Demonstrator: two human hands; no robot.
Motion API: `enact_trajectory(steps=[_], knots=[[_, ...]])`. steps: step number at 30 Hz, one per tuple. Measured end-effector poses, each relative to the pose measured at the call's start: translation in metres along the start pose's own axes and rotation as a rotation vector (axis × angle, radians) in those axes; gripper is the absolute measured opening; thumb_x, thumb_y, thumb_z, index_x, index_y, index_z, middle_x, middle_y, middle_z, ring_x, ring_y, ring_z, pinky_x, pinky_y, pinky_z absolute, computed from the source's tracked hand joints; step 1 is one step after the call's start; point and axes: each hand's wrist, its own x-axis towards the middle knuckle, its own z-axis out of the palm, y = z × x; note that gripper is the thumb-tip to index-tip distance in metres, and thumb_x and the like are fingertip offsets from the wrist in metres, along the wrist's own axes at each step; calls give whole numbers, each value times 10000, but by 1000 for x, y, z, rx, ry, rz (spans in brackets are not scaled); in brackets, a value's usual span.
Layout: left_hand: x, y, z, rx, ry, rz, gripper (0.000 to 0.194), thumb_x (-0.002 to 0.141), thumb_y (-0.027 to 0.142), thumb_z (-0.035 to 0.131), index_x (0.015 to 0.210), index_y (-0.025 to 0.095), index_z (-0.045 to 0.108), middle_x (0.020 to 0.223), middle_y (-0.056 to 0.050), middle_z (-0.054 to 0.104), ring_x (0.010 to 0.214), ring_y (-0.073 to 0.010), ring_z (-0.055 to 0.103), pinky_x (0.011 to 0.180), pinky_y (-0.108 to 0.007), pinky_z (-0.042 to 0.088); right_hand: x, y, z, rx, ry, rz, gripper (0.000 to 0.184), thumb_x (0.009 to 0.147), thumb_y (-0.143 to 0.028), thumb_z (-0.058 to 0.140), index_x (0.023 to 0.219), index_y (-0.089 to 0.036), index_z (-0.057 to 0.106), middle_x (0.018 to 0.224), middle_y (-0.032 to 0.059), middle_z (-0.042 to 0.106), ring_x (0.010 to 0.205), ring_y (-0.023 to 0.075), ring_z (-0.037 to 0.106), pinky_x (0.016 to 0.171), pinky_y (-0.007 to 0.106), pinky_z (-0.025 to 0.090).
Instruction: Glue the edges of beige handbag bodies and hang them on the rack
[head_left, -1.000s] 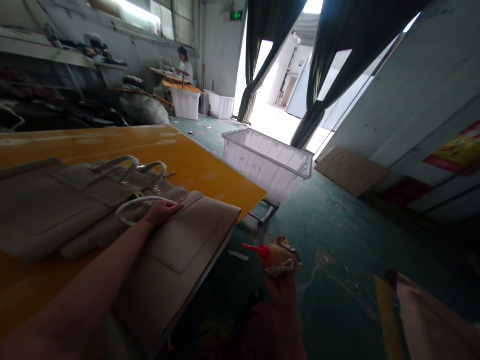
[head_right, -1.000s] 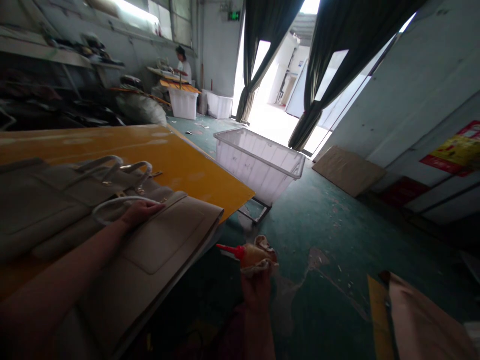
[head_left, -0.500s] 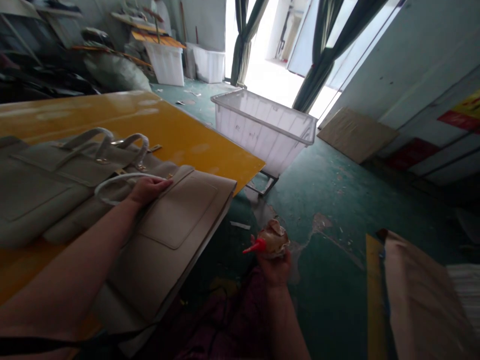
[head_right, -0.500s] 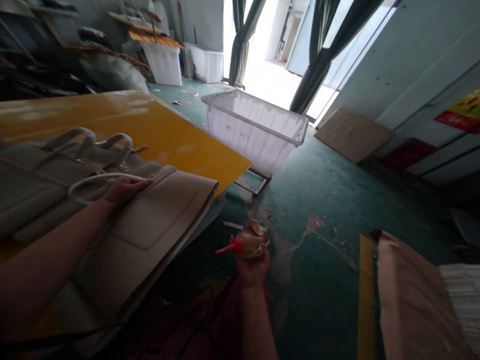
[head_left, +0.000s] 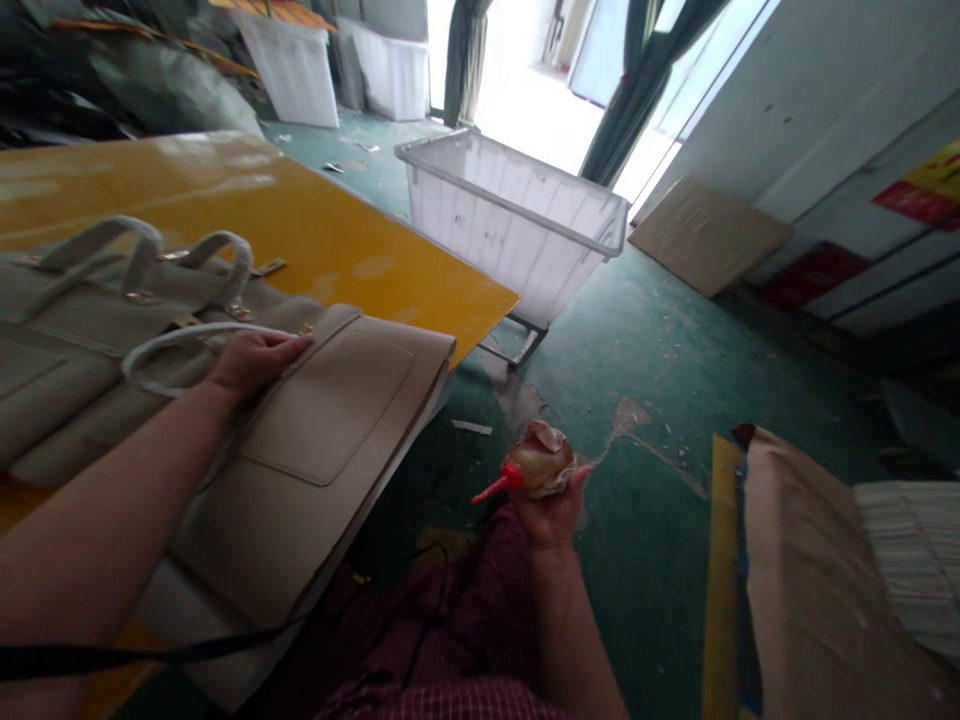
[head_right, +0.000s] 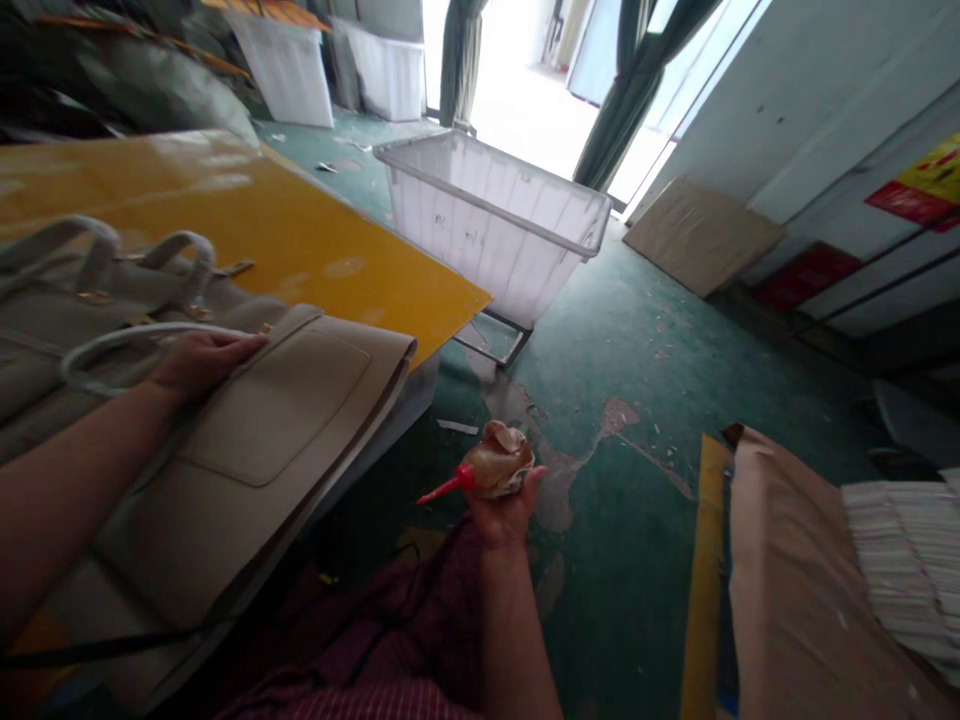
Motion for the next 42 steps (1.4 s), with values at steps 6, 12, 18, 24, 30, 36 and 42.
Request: enact_trajectory(steps=[6, 12, 18, 24, 30, 36, 42], knots=[[-4, 6, 0, -21, 4, -82, 364, 746, 391, 698, 896, 79, 812, 620, 17, 675, 656, -125, 563, 661, -209, 424, 5, 1, -11, -17, 0, 29, 580, 597, -532, 961, 1045, -285, 689, 1006, -27, 742, 889, 177, 703, 827, 370, 620], [-4, 5, 0, 13, 9, -68, 395, 757, 394, 684, 918, 57, 813, 610, 11, 668, 640, -123, 550, 636, -211, 415, 13, 0, -27, -3, 29, 86, 452, 736, -436, 875, 1111, -258, 695, 1066, 19, 760, 939, 209, 719, 830, 410, 628], [-3, 3, 0, 41, 12, -40, 417, 782, 392, 673, 946, 34, 811, 606, 8, 666, 644, -123, 549, 635, -209, 414, 7, 2, -23, -48, -24, 166, 513, 735, -444, 901, 1165, -255, 693, 1190, 28, 745, 1081, 216, 702, 973, 432, 591], [-5, 7, 0, 22, -6, -24, 372, 792, 374, 670, 877, 40, 809, 553, 19, 627, 612, -120, 532, 623, -208, 405, -5, 2, -15, -118, -18, 226, 647, 671, -471, 944, 1214, -241, 678, 1242, 52, 727, 1186, 239, 671, 1099, 446, 511], [-8, 12, 0, 36, 0, -18, 331, 806, 343, 657, 866, 56, 810, 599, 14, 649, 646, -126, 547, 650, -216, 415, -11, -2, -17, -134, -42, 253, 611, 693, -469, 933, 1212, -276, 675, 1246, 37, 731, 1183, 259, 682, 1002, 472, 580], [-8, 11, 0, 46, -5, -16, 329, 797, 358, 656, 836, 70, 809, 605, 6, 659, 661, -140, 569, 679, -223, 440, -9, 2, -22, -102, 23, 124, 565, 706, -438, 932, 1184, -260, 687, 1222, 19, 734, 1147, 216, 694, 987, 388, 595], [-9, 14, -2, 48, 14, -30, 288, 772, 359, 670, 740, 101, 793, 589, 4, 655, 679, -148, 581, 675, -222, 444, -9, 4, -15, -101, 57, 70, 601, 645, -410, 972, 1165, -294, 693, 1198, 1, 732, 1099, 208, 703, 935, 369, 618]])
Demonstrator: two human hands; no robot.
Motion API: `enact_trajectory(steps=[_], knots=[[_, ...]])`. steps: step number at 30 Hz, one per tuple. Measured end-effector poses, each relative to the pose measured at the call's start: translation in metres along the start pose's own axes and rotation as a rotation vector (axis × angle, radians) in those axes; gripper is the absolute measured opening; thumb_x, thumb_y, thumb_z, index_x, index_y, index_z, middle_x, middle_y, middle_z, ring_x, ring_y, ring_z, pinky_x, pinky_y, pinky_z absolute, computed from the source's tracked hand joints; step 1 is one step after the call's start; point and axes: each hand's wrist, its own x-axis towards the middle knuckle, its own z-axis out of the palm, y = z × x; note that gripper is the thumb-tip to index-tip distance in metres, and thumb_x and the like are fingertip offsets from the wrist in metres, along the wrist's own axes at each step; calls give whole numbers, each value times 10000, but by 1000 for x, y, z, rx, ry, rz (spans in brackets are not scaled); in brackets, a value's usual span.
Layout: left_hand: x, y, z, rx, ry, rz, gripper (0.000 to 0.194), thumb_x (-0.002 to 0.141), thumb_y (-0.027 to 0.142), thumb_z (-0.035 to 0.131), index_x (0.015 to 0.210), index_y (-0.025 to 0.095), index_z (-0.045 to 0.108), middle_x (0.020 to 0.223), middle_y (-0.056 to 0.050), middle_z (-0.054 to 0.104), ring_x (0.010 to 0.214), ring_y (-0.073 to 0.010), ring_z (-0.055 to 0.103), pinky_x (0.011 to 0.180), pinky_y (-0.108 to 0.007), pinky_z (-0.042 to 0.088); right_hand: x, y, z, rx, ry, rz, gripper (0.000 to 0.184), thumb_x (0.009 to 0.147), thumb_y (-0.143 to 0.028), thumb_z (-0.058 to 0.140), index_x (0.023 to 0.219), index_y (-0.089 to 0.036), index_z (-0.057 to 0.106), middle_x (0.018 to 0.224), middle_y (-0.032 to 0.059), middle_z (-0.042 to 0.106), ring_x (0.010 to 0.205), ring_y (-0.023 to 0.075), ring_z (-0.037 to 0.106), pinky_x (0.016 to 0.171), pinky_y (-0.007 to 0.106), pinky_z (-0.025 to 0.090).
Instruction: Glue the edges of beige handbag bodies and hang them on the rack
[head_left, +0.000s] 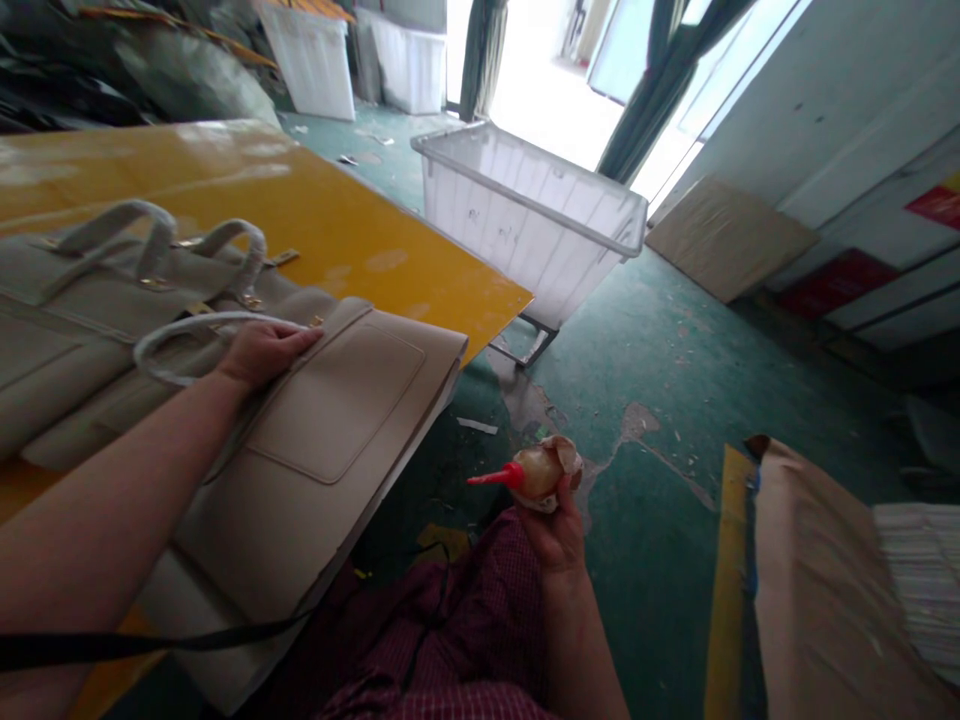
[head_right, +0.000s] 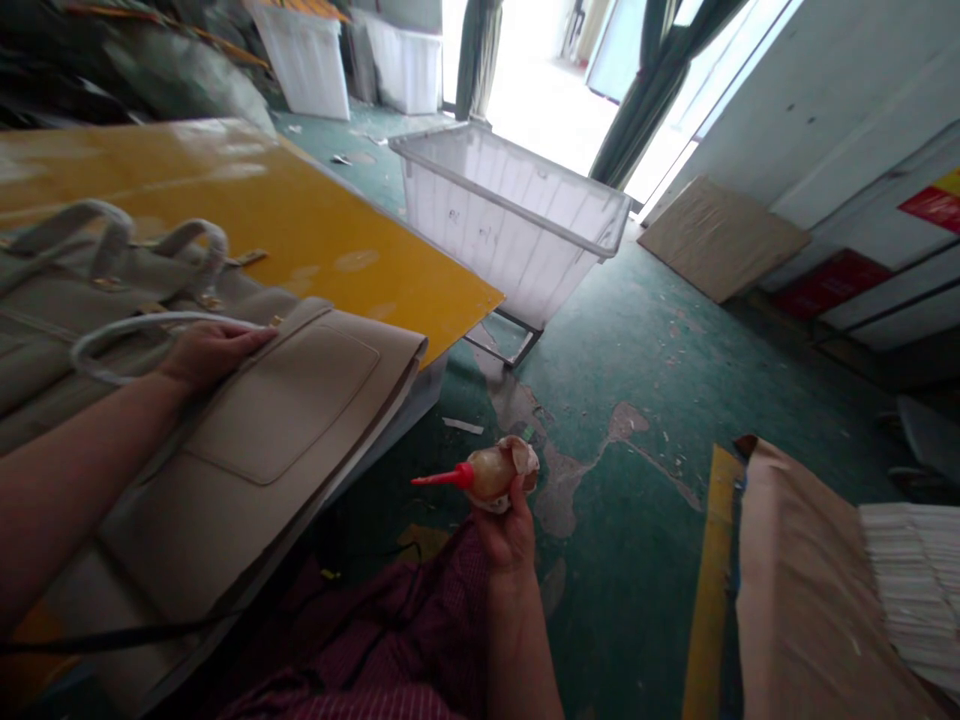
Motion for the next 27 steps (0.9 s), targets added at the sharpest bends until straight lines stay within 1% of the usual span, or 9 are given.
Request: enact_trajectory(steps=[4, 7, 9, 12, 15, 18, 21, 24, 27], knots=[[-1, 2, -1, -35, -9, -18, 283, 749, 361, 684, 754, 102, 797, 596, 1, 671, 668, -146, 580, 667, -219, 449, -1, 1, -1, -35, 16, 4, 623, 603, -442, 985, 1137, -289, 704, 1197, 17, 726, 1106, 210, 689, 954, 380, 606], [-1, 2, -1, -32, 3, -14, 300, 736, 380, 689, 763, 103, 800, 584, 0, 668, 662, -150, 586, 639, -217, 441, -2, 2, -4, -34, 28, -23, 631, 596, -468, 980, 1133, -288, 702, 1207, 29, 712, 1117, 225, 674, 994, 420, 586], [0, 1, -1, -16, 0, -20, 312, 737, 384, 684, 777, 99, 802, 580, 4, 665, 664, -151, 592, 639, -215, 442, -1, 1, -6, -21, 49, -50, 632, 589, -487, 977, 1120, -281, 703, 1190, 36, 710, 1098, 231, 670, 994, 431, 584], [1, -2, -1, -7, -16, -28, 329, 744, 400, 670, 785, 101, 801, 590, 7, 671, 681, -158, 606, 655, -220, 464, -2, -2, -3, -1, 55, -90, 647, 536, -497, 998, 1084, -303, 715, 1131, 16, 720, 1046, 216, 671, 936, 385, 605], [4, -6, 1, -34, -12, -41, 343, 726, 416, 670, 815, 111, 800, 635, -1, 704, 702, -171, 626, 662, -235, 481, -3, -6, 3, 40, 20, -121, 711, 473, -490, 1022, 1095, -334, 715, 1114, -20, 720, 1033, 186, 667, 900, 318, 611], [5, -6, 2, -26, 1, -65, 346, 698, 419, 671, 831, 126, 799, 657, 3, 717, 723, -173, 638, 699, -239, 489, -5, -8, 7, 87, -23, -110, 708, 525, -496, 1005, 1137, -310, 703, 1130, -8, 719, 1058, 174, 660, 917, 300, 603], [5, -2, 1, 0, 11, -87, 322, 668, 428, 660, 778, 155, 790, 640, 9, 713, 767, -194, 659, 721, -244, 496, -2, -8, 6, 140, -31, -48, 653, 596, -471, 982, 1155, -294, 694, 1111, 0, 733, 1026, 161, 679, 887, 286, 610], [5, -1, 0, 22, 22, -87, 308, 627, 467, 656, 707, 191, 769, 619, 14, 707, 784, -220, 674, 711, -255, 506, 4, -6, 4, 205, 13, 43, 531, 677, -446, 946, 1107, -253, 702, 1062, 8, 755, 988, 157, 702, 853, 282, 614], [7, -4, 0, 11, 8, -85, 337, 591, 518, 647, 678, 212, 759, 627, 9, 718, 784, -235, 683, 703, -268, 511, 11, -2, 1, 243, 101, 99, 424, 727, -443, 914, 1028, -221, 715, 1020, 15, 777, 952, 173, 723, 834, 314, 620]])
